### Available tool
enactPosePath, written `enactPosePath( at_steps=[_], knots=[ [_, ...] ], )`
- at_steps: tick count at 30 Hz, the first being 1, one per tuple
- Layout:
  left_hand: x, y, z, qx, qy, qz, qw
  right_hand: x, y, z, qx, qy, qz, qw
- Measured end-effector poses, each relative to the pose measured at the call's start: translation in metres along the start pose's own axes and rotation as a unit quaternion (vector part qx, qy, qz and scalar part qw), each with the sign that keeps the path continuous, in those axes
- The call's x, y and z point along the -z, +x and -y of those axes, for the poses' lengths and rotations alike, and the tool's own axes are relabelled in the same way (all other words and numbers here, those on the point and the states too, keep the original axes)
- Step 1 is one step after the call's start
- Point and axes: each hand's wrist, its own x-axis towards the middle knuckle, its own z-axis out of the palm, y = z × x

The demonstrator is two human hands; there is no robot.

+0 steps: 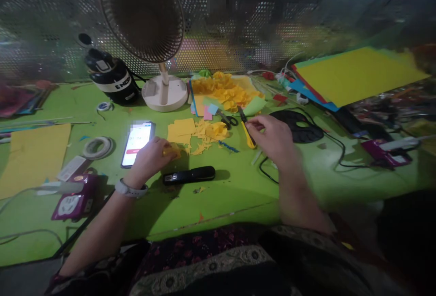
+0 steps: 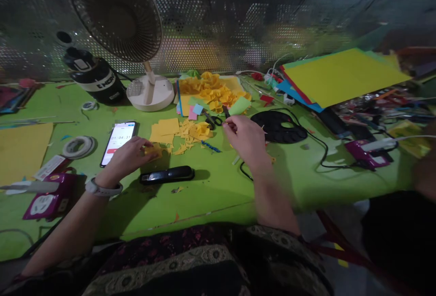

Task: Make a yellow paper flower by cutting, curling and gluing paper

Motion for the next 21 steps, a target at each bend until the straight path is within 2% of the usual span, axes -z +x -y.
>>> enactPosePath(
  at_steps=[4,8,12,15,18,21],
  knots=[
    [0.0,0.0,-0.002,0.011,0.008,0.019,1.0,-0.007,0.007,-0.007,-0.023,-0.072,0.03,0.997],
    [0.0,0.0,-0.002,0.013,0.004,0.011,1.0,-0.024,0.016,-0.006,-0.047,-0.139,0.058,0.987],
    [0.005,0.0,-0.007,0.036,0.03,0.064,0.997,-0.041,0.033,0.004,-0.023,-0.151,0.146,0.977],
    [0.01,0.001,-0.011,0.043,0.052,0.103,0.992,-0.052,0.049,0.008,-0.022,-0.159,0.185,0.969],
    [0.013,0.001,-0.011,0.04,0.05,0.118,0.991,-0.06,0.065,0.004,-0.06,-0.186,0.221,0.955],
    [0.011,0.001,-0.008,0.054,0.031,0.119,0.991,-0.064,0.078,-0.005,-0.067,-0.192,0.253,0.946]
  ],
)
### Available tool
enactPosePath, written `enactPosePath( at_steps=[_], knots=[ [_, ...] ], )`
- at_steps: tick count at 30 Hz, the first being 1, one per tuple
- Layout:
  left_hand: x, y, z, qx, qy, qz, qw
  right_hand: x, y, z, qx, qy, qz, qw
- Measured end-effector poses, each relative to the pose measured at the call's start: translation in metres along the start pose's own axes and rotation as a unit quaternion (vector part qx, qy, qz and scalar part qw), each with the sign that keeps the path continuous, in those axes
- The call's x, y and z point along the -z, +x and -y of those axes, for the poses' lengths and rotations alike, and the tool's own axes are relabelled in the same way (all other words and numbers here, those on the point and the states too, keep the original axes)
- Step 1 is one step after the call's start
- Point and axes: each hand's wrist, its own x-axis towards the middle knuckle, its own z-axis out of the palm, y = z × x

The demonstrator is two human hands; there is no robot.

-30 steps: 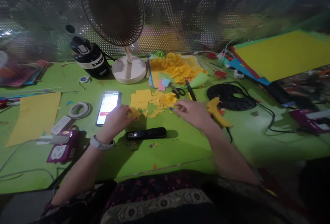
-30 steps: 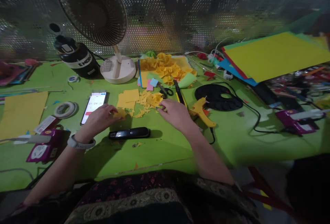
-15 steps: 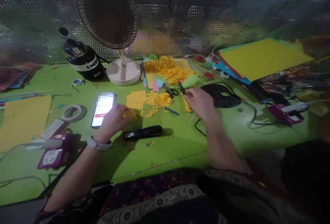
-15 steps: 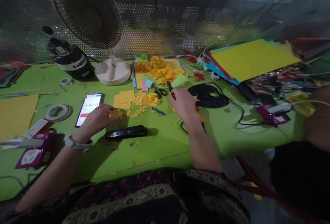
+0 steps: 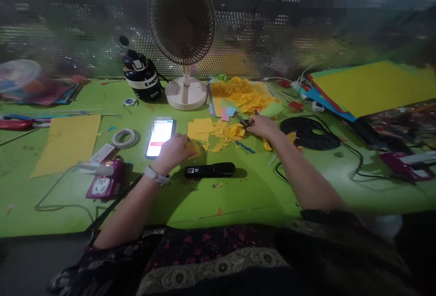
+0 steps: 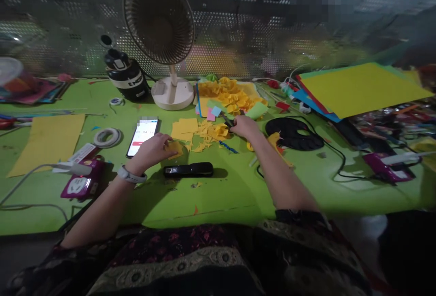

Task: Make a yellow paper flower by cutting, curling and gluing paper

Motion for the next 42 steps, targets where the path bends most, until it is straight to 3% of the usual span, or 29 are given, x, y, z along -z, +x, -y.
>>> enactPosePath(
  at_steps=[6,14,17,23,25,31,33,34,36,37,39,42],
  knots=[
    [-0.005,0.003,0.007,-0.008,-0.096,-0.03,0.995,0.007,0.019,-0.003,0.005,-0.018,0.063,0.998],
    [-0.004,0.007,0.006,0.039,-0.257,-0.026,0.965,0.007,0.02,-0.009,-0.01,0.002,0.076,0.997],
    [-0.002,0.008,0.004,0.042,-0.365,-0.016,0.93,0.011,0.015,-0.015,-0.02,0.043,0.086,0.995],
    [-0.002,0.007,-0.004,0.079,-0.588,0.011,0.805,0.017,0.003,-0.026,-0.062,0.186,0.085,0.977],
    [-0.004,0.007,-0.006,0.089,-0.624,0.016,0.776,0.015,-0.001,-0.029,-0.073,0.242,0.062,0.966],
    [-0.006,0.004,-0.014,0.092,-0.679,0.018,0.728,0.01,-0.025,-0.026,-0.092,0.403,-0.061,0.908],
    [-0.005,0.002,-0.017,0.102,-0.689,0.019,0.717,0.009,-0.039,-0.018,-0.085,0.467,-0.078,0.877],
    [-0.005,0.001,-0.019,0.112,-0.694,0.018,0.711,0.008,-0.046,-0.013,-0.077,0.493,-0.068,0.864],
    [-0.004,0.0,-0.023,0.132,-0.706,0.011,0.695,0.005,-0.06,0.0,-0.054,0.616,0.003,0.786],
    [-0.005,0.0,-0.025,0.14,-0.713,0.006,0.687,0.003,-0.066,0.007,-0.042,0.647,0.048,0.76],
    [-0.006,-0.001,-0.027,0.147,-0.722,0.001,0.676,-0.003,-0.079,0.02,-0.014,0.663,0.131,0.737],
    [-0.009,-0.003,-0.027,0.15,-0.721,0.002,0.676,-0.014,-0.093,0.034,0.038,0.644,0.211,0.734]
  ],
)
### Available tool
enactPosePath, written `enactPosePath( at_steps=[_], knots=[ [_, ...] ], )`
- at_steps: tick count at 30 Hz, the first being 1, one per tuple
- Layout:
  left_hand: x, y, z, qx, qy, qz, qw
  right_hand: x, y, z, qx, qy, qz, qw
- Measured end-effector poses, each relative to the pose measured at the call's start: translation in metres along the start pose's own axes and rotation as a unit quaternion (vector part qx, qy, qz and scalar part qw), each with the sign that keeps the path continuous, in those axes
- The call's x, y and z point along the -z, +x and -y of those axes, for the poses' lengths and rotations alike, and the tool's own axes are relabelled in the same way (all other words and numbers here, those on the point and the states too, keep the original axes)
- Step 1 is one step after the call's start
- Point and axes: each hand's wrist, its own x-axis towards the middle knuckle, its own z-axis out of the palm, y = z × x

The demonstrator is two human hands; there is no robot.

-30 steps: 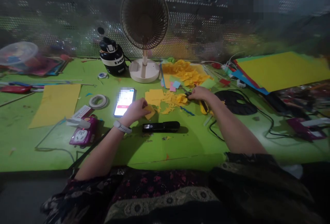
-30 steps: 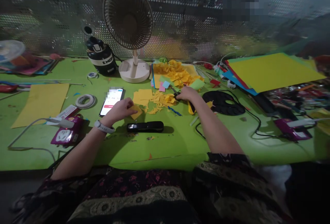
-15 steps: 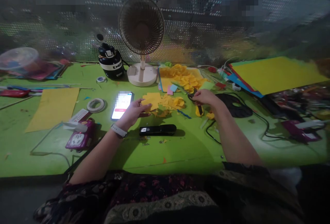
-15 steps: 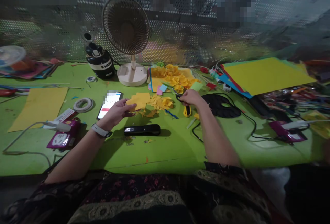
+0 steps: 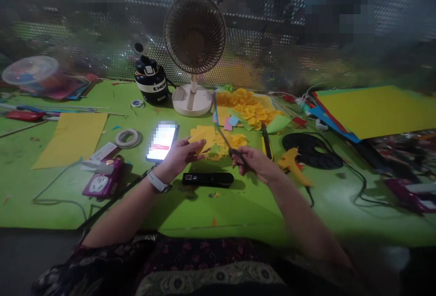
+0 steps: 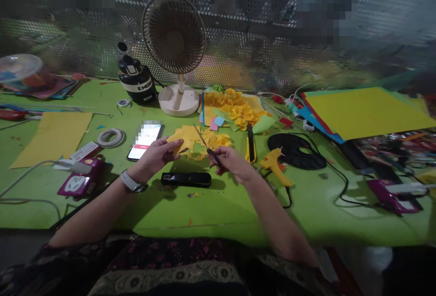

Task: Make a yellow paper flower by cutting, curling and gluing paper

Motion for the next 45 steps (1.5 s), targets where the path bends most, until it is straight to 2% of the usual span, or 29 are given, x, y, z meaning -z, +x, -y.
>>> enactPosePath(
  at_steps=[3,6,12,18,29,37,45],
  knots=[
    [-0.001,-0.002,0.001,0.001,0.006,-0.008,1.0,-0.01,-0.005,-0.008,-0.003,-0.019,0.051,0.999],
    [-0.004,-0.005,0.001,0.002,0.002,-0.016,1.0,-0.016,-0.009,-0.008,0.01,-0.03,0.064,0.997],
    [-0.009,-0.009,0.004,-0.019,-0.03,-0.013,0.999,-0.016,-0.015,0.002,0.027,-0.092,0.03,0.995],
    [-0.012,-0.01,0.009,-0.019,-0.05,-0.026,0.998,-0.017,-0.023,0.003,0.021,-0.112,0.055,0.992],
    [-0.025,-0.017,0.012,-0.009,-0.089,-0.053,0.995,-0.023,-0.029,0.006,0.034,-0.121,0.041,0.991],
    [-0.03,-0.022,0.016,0.001,-0.114,-0.032,0.993,-0.024,-0.026,0.0,0.039,-0.098,0.036,0.994],
    [-0.029,-0.023,0.022,-0.023,-0.102,-0.017,0.994,-0.025,-0.027,0.004,0.032,-0.09,0.038,0.995]
  ],
)
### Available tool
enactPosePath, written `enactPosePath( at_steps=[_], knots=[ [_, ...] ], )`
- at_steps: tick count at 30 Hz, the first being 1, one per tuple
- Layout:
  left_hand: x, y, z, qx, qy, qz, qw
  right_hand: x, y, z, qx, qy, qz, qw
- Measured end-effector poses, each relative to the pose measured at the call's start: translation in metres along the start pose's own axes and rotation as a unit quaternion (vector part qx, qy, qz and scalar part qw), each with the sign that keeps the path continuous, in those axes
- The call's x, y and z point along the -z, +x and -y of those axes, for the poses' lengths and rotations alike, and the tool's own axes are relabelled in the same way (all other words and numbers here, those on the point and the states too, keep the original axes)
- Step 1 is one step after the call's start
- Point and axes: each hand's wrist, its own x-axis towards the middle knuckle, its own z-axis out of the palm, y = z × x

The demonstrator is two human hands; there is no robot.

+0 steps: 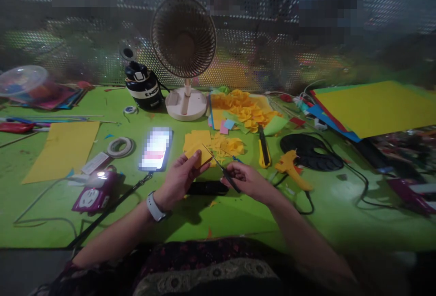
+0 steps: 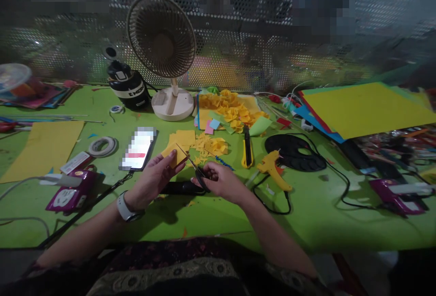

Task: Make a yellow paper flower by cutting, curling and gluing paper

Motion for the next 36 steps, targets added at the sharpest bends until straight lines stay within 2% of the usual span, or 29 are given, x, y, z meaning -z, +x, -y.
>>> enactPosePath(
  at_steps=[36],
  knots=[
    [-0.009,-0.006,0.002,0.013,-0.037,-0.02,0.999,-0.002,-0.002,0.003,-0.023,0.008,-0.019,1.0]
  ],
)
